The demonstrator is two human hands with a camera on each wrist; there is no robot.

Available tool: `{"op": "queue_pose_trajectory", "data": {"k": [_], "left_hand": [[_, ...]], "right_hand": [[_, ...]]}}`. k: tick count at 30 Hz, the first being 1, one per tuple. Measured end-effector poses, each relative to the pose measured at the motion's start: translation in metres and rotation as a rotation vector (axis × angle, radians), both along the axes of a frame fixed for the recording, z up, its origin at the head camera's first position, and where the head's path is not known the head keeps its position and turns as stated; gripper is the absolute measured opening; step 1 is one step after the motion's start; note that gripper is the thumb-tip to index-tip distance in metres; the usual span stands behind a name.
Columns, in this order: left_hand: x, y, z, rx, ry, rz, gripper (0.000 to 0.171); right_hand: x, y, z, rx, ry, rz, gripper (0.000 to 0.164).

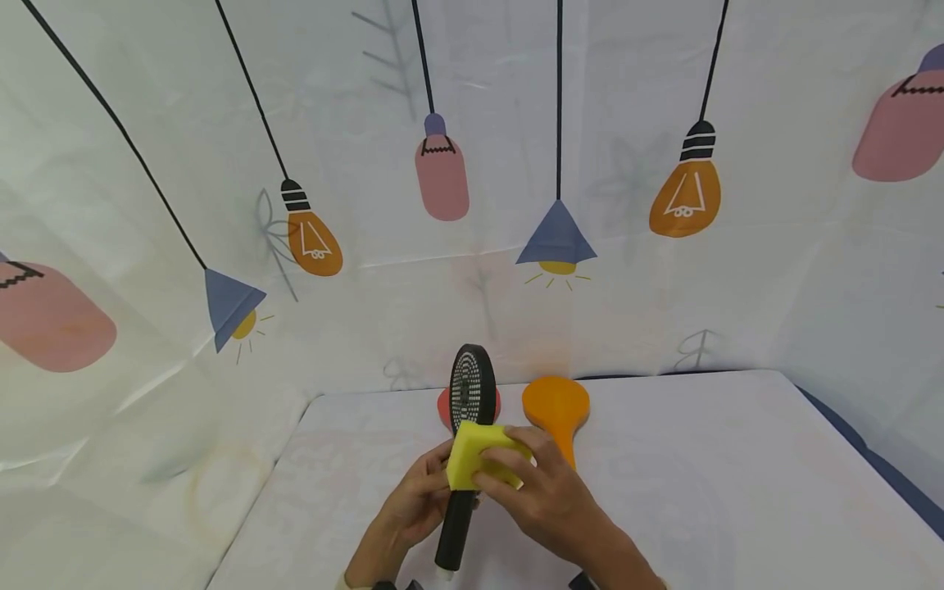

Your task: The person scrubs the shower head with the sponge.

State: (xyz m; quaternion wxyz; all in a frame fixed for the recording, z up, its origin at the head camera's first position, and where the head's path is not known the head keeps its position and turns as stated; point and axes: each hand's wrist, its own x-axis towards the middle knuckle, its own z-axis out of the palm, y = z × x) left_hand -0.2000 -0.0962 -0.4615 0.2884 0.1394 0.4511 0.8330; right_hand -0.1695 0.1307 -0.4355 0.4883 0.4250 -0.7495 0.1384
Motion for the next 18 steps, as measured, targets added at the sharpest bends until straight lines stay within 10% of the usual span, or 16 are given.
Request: {"op": "queue_pose_trajectory", "data": {"k": [9, 18], "left_hand": [[-0.001, 0.004, 0.002, -0.024, -0.008, 0.031, 0.058], [-0.004, 0.007, -0.001, -0.096, 0.013, 0.107, 0.064]], "right_hand": [[-0.011, 0.015, 0.009, -0.094, 0.093, -0.020, 0.032], [-0.016, 0.028, 0.010, -0.141, -0.074, -0.069, 0.036]]}}
